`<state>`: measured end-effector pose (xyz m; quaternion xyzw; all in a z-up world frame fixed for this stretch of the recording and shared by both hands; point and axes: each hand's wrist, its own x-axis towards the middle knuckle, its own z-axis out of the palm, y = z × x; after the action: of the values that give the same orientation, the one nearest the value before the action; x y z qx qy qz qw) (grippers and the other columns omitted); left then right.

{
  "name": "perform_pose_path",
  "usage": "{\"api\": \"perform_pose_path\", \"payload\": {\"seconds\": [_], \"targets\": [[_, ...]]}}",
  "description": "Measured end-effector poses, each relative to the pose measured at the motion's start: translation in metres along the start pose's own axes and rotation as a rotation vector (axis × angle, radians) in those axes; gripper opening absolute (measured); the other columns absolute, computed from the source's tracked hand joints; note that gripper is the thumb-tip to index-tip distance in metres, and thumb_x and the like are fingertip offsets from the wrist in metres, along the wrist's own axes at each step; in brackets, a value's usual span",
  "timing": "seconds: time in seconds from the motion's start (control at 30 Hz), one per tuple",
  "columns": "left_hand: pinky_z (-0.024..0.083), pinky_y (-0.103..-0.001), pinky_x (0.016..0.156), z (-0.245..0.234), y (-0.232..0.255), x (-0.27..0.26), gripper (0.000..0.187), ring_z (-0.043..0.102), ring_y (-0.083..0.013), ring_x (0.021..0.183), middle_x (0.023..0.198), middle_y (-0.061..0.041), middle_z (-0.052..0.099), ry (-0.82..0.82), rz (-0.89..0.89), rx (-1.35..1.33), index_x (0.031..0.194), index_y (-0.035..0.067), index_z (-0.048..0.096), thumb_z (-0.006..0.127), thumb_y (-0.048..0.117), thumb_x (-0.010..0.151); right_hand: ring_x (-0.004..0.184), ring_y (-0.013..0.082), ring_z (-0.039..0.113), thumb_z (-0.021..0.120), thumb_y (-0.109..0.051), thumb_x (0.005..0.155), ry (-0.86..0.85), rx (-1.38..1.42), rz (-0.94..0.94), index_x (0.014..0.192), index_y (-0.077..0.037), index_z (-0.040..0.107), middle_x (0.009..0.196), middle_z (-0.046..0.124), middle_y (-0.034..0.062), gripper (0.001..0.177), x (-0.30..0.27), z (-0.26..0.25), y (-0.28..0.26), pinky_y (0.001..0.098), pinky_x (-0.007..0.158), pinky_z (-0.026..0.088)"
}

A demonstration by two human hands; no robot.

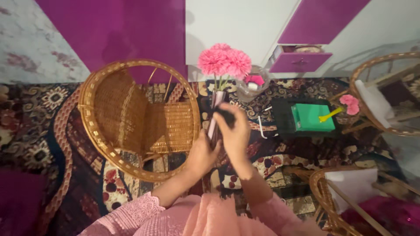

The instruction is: The person places a flower into a vase, handles a green folder, moves a wicker chair, and adjusts wooden poles and pillows on a bed.

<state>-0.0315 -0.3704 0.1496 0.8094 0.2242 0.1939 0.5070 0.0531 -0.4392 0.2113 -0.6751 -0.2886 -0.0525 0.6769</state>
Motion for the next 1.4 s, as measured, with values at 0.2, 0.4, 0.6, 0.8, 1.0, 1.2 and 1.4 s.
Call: {"api": "perform_pose_path", "payload": {"seconds": [0.2, 0.4, 0.6, 0.8, 1.0, 1.2, 1.4], "targets": [[0.055, -0.055, 0.069, -0.021, 0.005, 0.014, 0.043, 0.07, -0.0489, 0.082, 0.087, -0.031, 0.071, 0.041, 0.03, 0.066, 0.121, -0.003, 0.05, 0.066, 0.025, 0.092, 0.105, 0.0246, 0.065, 0.081, -0.007, 0.086, 0.017, -0.097, -0.046, 0.101, -0.004, 0.063, 0.112, 0.065, 0.0087, 0.024, -0.018, 0.018, -0.01, 0.0365, 0.089, 0.053], [0.056, -0.055, 0.069, -0.018, 0.004, 0.018, 0.058, 0.07, -0.0489, 0.079, 0.088, -0.032, 0.069, 0.056, 0.13, 0.125, 0.13, -0.009, 0.044, 0.067, 0.027, 0.091, 0.103, 0.0194, 0.065, 0.082, -0.008, 0.087, 0.103, -0.173, -0.094, 0.096, -0.002, 0.065, 0.106, 0.067, 0.007, 0.02, -0.008, 0.02, -0.001, 0.0337, 0.095, 0.051], [0.055, -0.055, 0.069, -0.037, -0.002, 0.024, 0.063, 0.069, -0.0504, 0.079, 0.085, -0.033, 0.068, -0.006, 0.156, 0.12, 0.13, -0.012, 0.045, 0.072, 0.026, 0.087, 0.097, 0.0115, 0.062, 0.08, -0.009, 0.096, 0.216, -0.007, 0.037, 0.106, -0.003, 0.066, 0.106, 0.068, 0.0062, 0.019, 0.021, 0.04, 0.003, 0.0268, 0.089, 0.052], [0.057, -0.047, 0.062, -0.084, -0.011, 0.031, 0.042, 0.074, -0.0404, 0.07, 0.079, -0.025, 0.07, -0.146, 0.16, -0.088, 0.118, -0.006, 0.054, 0.069, 0.016, 0.085, 0.101, 0.0087, 0.064, 0.076, -0.006, 0.093, 0.132, 0.033, -0.005, 0.111, -0.003, 0.061, 0.12, 0.067, 0.004, 0.024, -0.036, 0.077, -0.009, 0.0259, 0.087, 0.054], [0.055, -0.042, 0.058, -0.109, -0.026, 0.014, 0.039, 0.069, -0.0314, 0.062, 0.071, -0.02, 0.068, -0.271, 0.153, -0.064, 0.108, -0.005, 0.056, 0.076, 0.013, 0.08, 0.083, 0.0098, 0.063, 0.078, -0.01, 0.097, 0.21, 0.617, 0.472, 0.105, -0.01, 0.063, 0.1, 0.07, 0.0019, 0.016, -0.01, 0.077, -0.012, 0.025, 0.067, 0.048], [0.055, -0.032, 0.058, -0.118, -0.071, 0.025, 0.024, 0.066, -0.0148, 0.065, 0.078, -0.004, 0.069, -0.604, -0.086, -0.498, 0.101, 0.0, 0.065, 0.073, 0.011, 0.081, 0.079, 0.0095, 0.07, 0.074, -0.018, 0.089, 0.134, 0.683, 0.597, 0.112, -0.012, 0.066, 0.098, 0.074, -0.0007, 0.025, -0.01, 0.086, -0.024, 0.0266, 0.069, 0.056], [0.052, -0.033, 0.058, -0.139, -0.096, 0.03, 0.028, 0.062, -0.0152, 0.065, 0.075, -0.01, 0.068, -0.48, 0.061, -0.254, 0.105, -0.001, 0.07, 0.075, 0.011, 0.08, 0.068, 0.0088, 0.06, 0.076, -0.013, 0.093, 0.125, 0.24, 0.69, 0.1, -0.004, 0.071, 0.083, 0.068, 0.0016, 0.012, -0.096, 0.12, 0.01, 0.0254, 0.057, 0.047]]}}
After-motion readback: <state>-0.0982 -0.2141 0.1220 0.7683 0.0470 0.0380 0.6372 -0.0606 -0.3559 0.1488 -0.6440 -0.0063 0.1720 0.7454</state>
